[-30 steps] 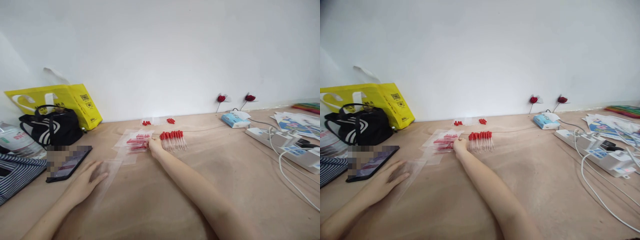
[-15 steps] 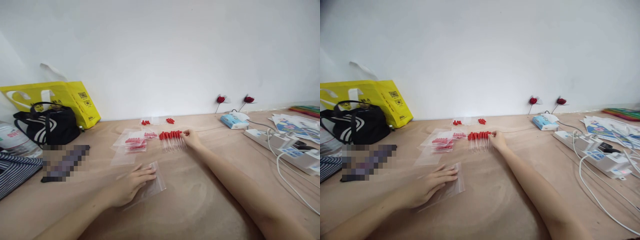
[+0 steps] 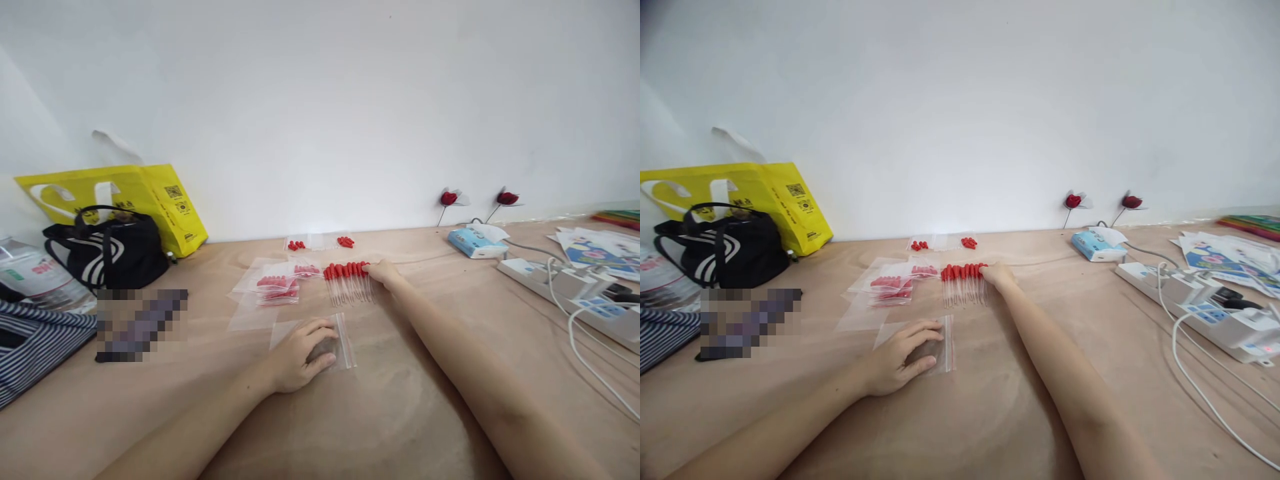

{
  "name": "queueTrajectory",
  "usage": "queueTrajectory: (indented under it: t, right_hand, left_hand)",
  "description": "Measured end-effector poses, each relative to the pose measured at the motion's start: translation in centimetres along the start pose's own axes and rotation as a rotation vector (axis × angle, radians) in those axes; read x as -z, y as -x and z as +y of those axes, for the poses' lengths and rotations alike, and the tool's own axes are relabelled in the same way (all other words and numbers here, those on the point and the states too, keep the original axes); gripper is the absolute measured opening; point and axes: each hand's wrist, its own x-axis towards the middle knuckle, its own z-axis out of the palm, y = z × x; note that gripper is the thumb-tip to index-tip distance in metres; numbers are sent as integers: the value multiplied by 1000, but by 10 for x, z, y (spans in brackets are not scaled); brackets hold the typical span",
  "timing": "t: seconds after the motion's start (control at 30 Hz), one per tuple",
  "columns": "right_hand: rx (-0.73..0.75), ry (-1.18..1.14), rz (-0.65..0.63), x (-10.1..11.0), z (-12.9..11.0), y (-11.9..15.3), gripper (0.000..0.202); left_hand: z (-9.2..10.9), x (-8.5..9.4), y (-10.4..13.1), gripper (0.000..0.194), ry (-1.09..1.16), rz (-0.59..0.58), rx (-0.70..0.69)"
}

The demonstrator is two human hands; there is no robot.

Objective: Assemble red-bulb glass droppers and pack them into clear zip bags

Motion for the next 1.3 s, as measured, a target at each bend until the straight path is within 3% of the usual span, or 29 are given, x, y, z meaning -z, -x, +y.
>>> queueTrajectory:
  t: [0.3, 0.47, 0.6, 0.77, 1.3]
  right_hand:
    - [19, -426, -68, 16, 1, 17, 21]
    - [138, -712, -100, 28, 19, 63, 26]
    - [207, -903, -136, 31, 39, 106, 48]
    - [229, -928, -261, 26, 43, 130, 51]
    - [171, -988, -406, 20, 36, 143, 48]
  left_hand:
    - [-5, 0, 2, 38, 5, -16, 42]
    - [-1, 0, 2, 40, 15, 22, 66]
    - [0, -2, 1, 39, 34, 33, 68]
    - [-1, -5, 1, 39, 31, 18, 65]
    - [4, -6, -4, 43, 29, 39, 69]
